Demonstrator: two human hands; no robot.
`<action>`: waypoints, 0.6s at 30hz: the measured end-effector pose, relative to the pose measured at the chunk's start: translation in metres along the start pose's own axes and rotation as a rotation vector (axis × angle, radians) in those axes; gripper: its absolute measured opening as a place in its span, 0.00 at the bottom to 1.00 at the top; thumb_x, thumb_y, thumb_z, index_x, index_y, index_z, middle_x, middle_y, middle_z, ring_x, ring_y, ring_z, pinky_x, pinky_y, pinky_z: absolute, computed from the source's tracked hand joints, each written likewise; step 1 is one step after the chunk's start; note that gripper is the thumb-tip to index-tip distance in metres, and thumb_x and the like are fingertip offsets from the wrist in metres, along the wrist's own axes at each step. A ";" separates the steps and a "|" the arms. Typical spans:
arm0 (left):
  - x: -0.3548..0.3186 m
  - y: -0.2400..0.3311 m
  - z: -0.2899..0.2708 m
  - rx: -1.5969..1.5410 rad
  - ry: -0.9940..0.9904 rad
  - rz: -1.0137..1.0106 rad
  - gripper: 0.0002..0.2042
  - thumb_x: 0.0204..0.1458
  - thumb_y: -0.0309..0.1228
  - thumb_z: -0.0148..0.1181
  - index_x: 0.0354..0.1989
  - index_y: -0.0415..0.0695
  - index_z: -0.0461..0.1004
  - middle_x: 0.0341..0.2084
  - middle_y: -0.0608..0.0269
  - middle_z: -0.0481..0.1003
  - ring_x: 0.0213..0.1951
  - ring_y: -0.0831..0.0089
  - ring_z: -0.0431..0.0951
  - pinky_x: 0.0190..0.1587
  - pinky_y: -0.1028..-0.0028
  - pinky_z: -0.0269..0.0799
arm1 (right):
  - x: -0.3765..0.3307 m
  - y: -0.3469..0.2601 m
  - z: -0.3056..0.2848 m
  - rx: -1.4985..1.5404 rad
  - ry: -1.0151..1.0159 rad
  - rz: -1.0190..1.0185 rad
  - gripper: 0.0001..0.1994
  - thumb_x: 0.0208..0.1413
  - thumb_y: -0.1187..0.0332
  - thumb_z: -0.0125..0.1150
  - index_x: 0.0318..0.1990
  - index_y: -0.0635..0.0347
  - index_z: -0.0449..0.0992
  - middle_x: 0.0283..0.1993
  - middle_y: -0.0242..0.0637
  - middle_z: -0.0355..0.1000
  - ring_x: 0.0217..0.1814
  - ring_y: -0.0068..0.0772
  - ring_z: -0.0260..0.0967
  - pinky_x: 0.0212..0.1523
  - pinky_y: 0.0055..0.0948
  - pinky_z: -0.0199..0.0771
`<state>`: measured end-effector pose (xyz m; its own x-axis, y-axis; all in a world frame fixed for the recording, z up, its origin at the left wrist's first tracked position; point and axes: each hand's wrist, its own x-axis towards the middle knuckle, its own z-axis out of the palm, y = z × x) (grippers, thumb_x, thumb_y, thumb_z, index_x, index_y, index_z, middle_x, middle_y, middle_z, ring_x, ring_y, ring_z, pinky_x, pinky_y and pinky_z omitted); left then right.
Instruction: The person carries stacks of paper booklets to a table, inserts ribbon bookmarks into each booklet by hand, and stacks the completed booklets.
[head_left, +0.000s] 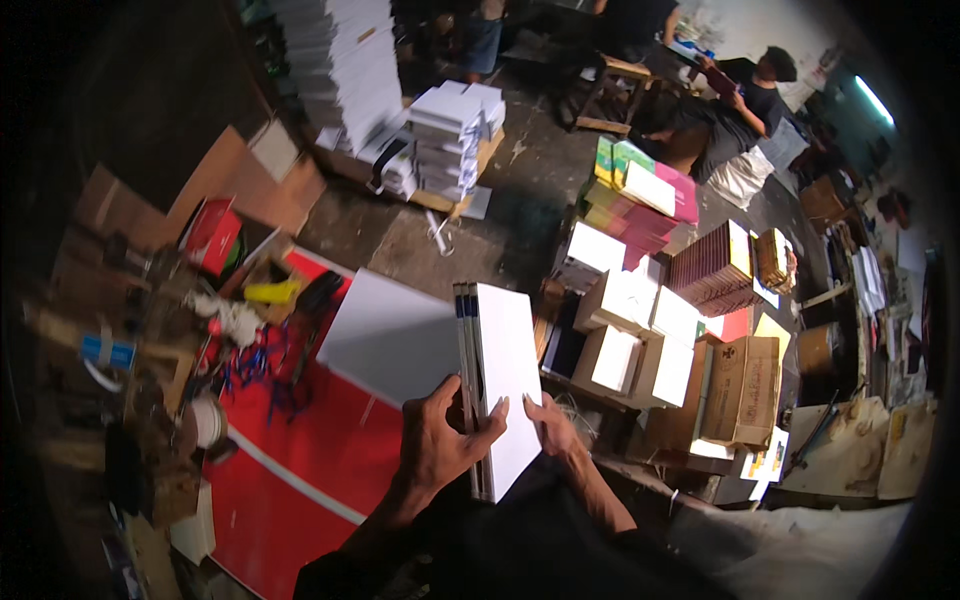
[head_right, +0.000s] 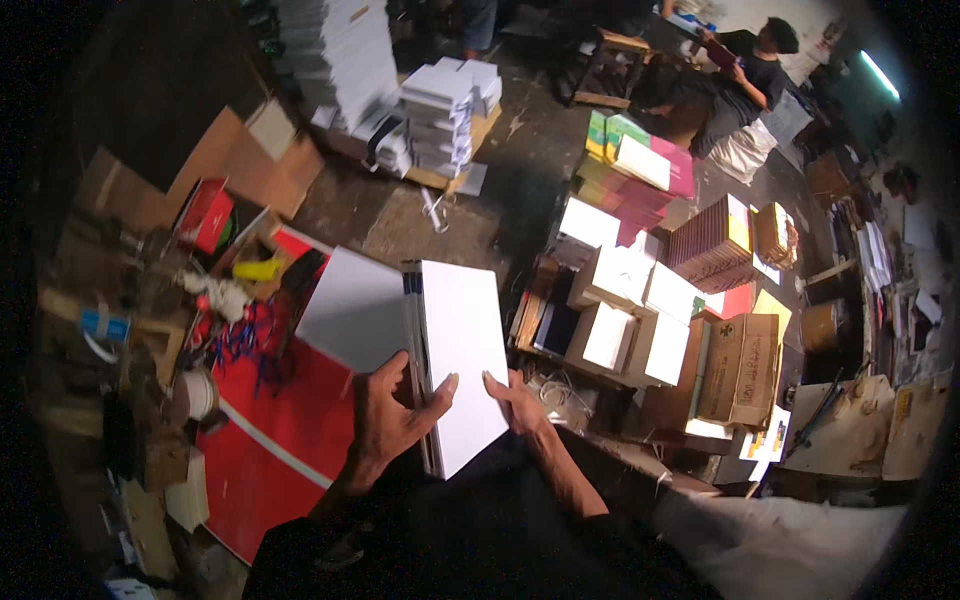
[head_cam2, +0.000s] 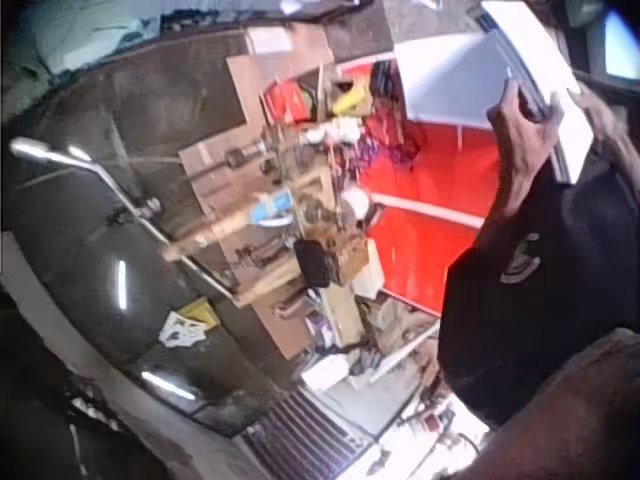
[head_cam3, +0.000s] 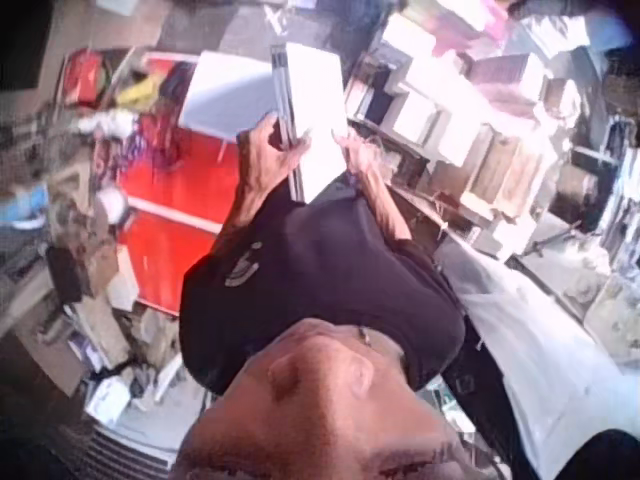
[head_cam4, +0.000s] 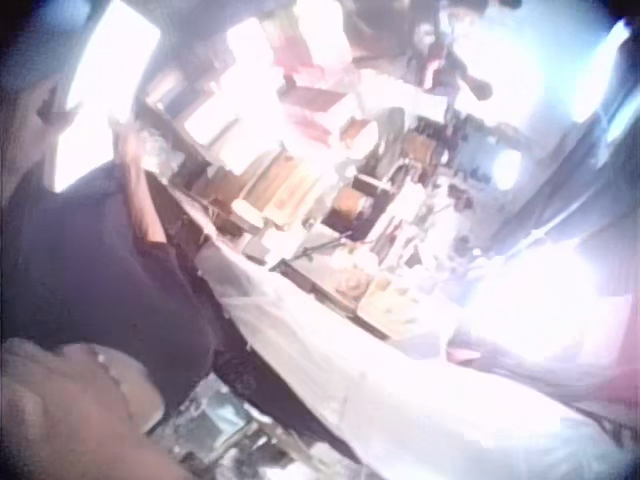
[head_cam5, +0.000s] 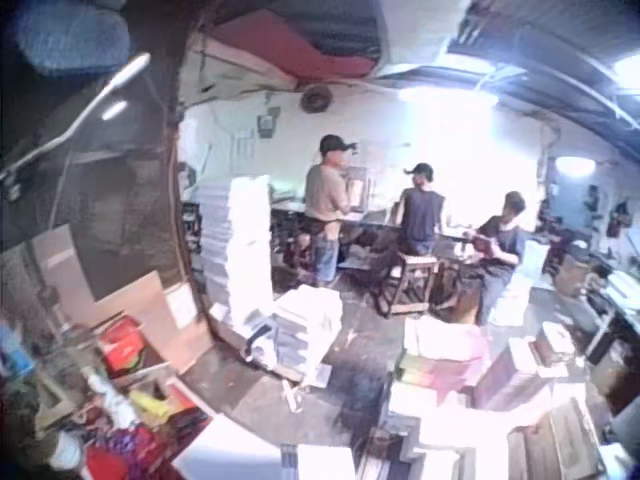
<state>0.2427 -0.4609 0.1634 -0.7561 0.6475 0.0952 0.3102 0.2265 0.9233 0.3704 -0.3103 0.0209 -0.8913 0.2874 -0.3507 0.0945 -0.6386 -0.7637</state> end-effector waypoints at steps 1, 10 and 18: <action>0.016 -0.010 0.018 0.007 -0.031 0.042 0.14 0.49 0.33 0.68 0.32 0.34 0.72 0.20 0.58 0.76 0.23 0.76 0.77 0.25 0.76 0.71 | 0.002 -0.017 -0.015 -0.042 0.038 -0.004 0.26 0.56 0.57 0.63 0.52 0.75 0.70 0.43 0.40 0.75 0.40 0.24 0.72 0.38 0.20 0.72; 0.129 -0.042 0.159 -0.064 -0.309 -0.164 0.23 0.52 0.41 0.67 0.45 0.32 0.71 0.35 0.49 0.77 0.36 0.65 0.80 0.40 0.67 0.77 | 0.018 -0.169 -0.120 -0.233 0.494 0.173 0.32 0.52 0.59 0.68 0.54 0.81 0.66 0.45 0.54 0.75 0.49 0.44 0.73 0.51 0.36 0.72; 0.225 -0.118 0.206 -0.300 0.063 -0.453 0.19 0.49 0.39 0.69 0.43 0.39 0.75 0.33 0.62 0.77 0.35 0.75 0.77 0.38 0.74 0.72 | -0.005 -0.323 -0.096 -0.827 0.053 0.162 0.48 0.26 0.66 0.85 0.61 0.63 0.65 0.57 0.46 0.70 0.62 0.39 0.65 0.62 0.37 0.65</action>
<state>0.1547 -0.1920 -0.0006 -0.8118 0.4863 -0.3232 -0.2257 0.2492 0.9418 0.3867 -0.0367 0.2171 -0.8184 0.2839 -0.4996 0.5323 0.0470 -0.8453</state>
